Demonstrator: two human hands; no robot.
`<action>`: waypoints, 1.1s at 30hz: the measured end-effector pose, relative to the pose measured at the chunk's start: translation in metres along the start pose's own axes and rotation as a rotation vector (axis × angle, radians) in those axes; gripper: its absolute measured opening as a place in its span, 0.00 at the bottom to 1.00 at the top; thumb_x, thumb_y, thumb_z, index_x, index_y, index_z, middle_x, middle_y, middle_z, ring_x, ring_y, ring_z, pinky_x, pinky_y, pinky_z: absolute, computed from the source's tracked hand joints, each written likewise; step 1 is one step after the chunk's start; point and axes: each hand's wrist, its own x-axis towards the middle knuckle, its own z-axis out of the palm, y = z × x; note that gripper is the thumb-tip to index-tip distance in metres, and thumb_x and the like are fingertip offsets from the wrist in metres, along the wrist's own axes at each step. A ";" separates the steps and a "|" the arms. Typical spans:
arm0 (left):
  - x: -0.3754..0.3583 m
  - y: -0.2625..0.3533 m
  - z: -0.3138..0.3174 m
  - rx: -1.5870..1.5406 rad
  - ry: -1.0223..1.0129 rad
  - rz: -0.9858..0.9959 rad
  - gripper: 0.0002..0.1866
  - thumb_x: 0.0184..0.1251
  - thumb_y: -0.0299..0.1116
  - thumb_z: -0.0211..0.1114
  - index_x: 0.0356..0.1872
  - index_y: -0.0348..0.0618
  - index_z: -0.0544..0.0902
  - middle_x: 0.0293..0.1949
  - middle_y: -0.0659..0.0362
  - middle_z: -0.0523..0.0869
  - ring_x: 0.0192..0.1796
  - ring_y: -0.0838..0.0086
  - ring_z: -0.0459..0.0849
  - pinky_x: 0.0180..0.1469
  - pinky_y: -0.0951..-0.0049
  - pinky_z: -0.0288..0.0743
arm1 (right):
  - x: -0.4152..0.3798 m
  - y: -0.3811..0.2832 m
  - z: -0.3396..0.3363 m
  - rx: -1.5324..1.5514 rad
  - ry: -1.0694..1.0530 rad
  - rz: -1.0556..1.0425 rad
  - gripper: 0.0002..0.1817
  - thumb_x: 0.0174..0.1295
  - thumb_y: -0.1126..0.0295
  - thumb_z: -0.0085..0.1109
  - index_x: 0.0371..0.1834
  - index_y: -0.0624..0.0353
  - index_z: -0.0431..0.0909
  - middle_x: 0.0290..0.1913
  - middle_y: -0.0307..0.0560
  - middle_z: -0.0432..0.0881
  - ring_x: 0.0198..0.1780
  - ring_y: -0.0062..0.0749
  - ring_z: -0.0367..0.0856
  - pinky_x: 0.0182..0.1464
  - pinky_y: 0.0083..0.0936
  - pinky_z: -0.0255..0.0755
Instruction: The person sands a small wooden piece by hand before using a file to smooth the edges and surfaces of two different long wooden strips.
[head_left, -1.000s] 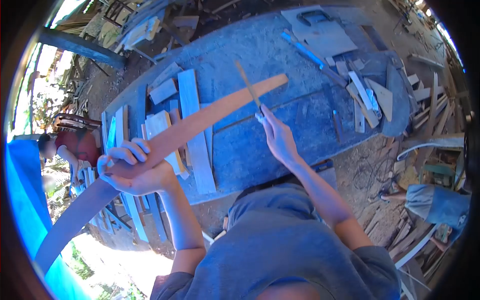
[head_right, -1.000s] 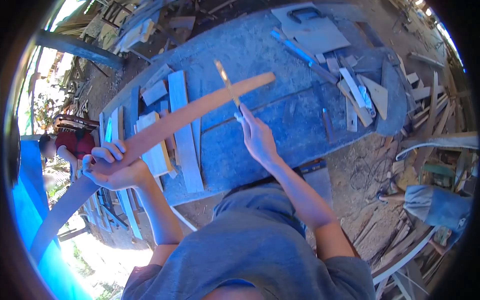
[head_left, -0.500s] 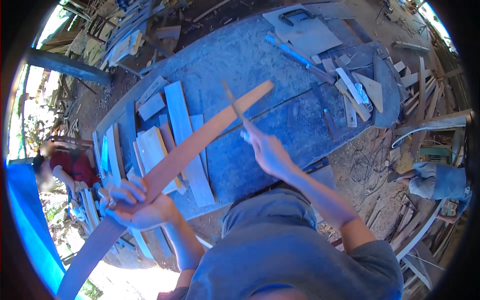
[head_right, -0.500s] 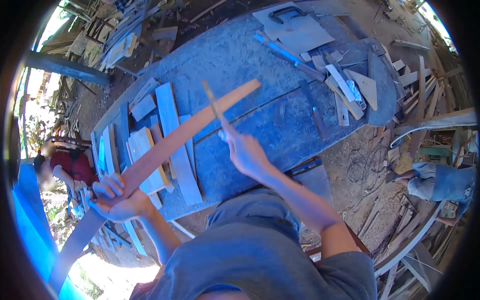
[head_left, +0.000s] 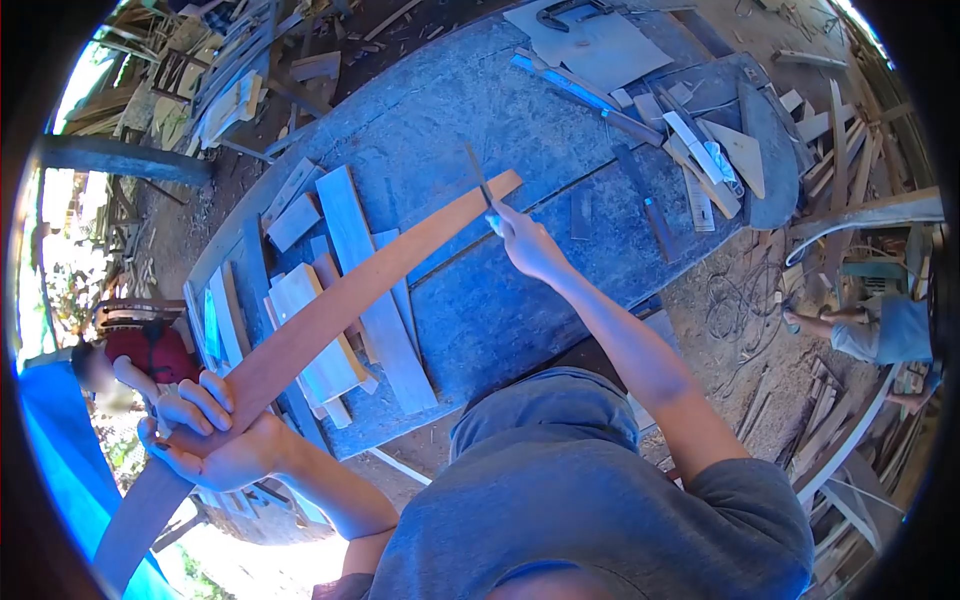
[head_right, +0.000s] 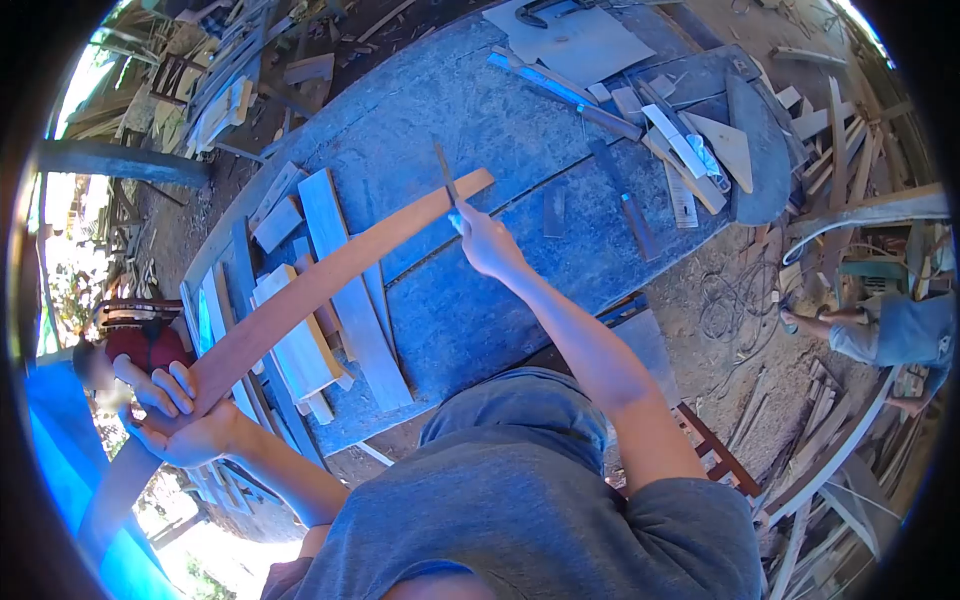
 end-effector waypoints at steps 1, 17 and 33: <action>-0.001 0.001 0.009 0.053 0.100 0.009 0.09 0.73 0.40 0.50 0.43 0.50 0.76 0.28 0.59 0.71 0.17 0.79 0.57 0.21 0.76 0.56 | 0.005 0.000 0.002 0.011 0.014 0.013 0.26 0.77 0.71 0.37 0.79 0.58 0.59 0.66 0.65 0.76 0.65 0.59 0.78 0.63 0.47 0.72; 0.017 -0.007 0.005 0.050 0.043 -0.021 0.16 0.73 0.42 0.47 0.53 0.46 0.73 0.28 0.54 0.74 0.17 0.76 0.60 0.18 0.76 0.57 | 0.028 0.061 0.034 0.140 0.116 -0.216 0.26 0.80 0.69 0.35 0.80 0.56 0.58 0.66 0.65 0.76 0.67 0.52 0.77 0.66 0.40 0.69; 0.027 -0.012 0.020 0.086 0.012 -0.038 0.16 0.74 0.43 0.47 0.51 0.46 0.75 0.24 0.59 0.66 0.18 0.77 0.59 0.21 0.78 0.55 | 0.052 0.077 0.041 0.041 0.294 -0.208 0.27 0.80 0.67 0.37 0.81 0.53 0.58 0.56 0.63 0.81 0.48 0.42 0.82 0.50 0.37 0.74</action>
